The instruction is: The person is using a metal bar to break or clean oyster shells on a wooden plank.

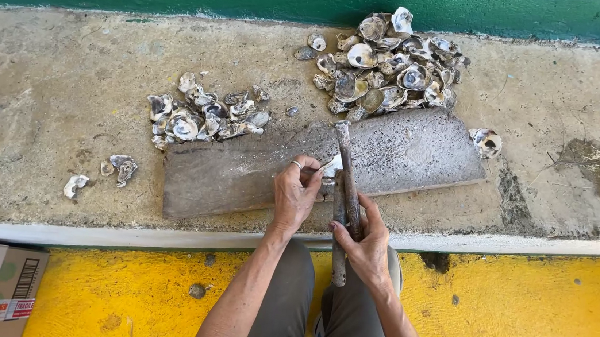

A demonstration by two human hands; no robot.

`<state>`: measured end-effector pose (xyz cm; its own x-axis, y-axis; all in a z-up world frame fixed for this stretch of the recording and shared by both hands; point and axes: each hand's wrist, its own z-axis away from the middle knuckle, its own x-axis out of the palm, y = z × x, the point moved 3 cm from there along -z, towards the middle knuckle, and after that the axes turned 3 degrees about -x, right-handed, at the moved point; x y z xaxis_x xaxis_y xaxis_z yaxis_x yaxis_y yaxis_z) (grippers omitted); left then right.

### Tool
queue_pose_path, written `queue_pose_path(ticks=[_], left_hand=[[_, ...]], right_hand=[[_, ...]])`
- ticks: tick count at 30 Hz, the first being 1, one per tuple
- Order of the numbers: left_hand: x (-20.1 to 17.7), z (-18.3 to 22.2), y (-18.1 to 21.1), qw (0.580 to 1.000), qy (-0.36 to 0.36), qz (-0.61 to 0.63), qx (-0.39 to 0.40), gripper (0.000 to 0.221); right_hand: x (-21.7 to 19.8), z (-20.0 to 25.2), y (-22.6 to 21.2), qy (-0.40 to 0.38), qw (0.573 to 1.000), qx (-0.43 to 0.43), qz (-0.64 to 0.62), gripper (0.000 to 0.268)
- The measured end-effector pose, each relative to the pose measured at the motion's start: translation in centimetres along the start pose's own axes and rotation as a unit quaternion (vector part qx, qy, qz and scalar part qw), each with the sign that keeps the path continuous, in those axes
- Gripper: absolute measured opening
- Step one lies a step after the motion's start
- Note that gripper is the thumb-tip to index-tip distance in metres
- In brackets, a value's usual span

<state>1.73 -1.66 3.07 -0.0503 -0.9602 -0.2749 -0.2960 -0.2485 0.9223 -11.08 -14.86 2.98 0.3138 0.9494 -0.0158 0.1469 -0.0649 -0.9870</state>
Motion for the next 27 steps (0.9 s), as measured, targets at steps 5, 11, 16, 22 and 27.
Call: queue_pose_path(ticks=[5,11,16,22,27], left_hand=[[1.1,0.6,-2.1,0.990,-0.012,0.129,-0.048,0.012],[-0.7,0.2,-1.6,0.983,-0.006,0.178,-0.053,0.016],[-2.5,-0.8,-1.8,0.975,0.001,0.215,-0.055,0.023],[-4.6,-3.6,-3.0,0.981,-0.043,0.145,-0.123,0.014],[-3.2,-8.3,-0.8,0.977,-0.132,0.042,-0.160,0.010]], right_hand=[[-0.2,0.2,-0.8,0.002,0.999,0.015,0.046,0.069],[-1.1,0.2,-2.1,-0.011,0.999,-0.010,0.036,0.069],[-3.1,-0.7,-0.5,-0.007,0.998,0.001,0.068,0.065],[-4.5,-1.0,1.8,0.011,0.997,0.066,0.026,0.068],[-4.7,-0.4,3.4,0.040,0.994,0.095,-0.033,0.067]])
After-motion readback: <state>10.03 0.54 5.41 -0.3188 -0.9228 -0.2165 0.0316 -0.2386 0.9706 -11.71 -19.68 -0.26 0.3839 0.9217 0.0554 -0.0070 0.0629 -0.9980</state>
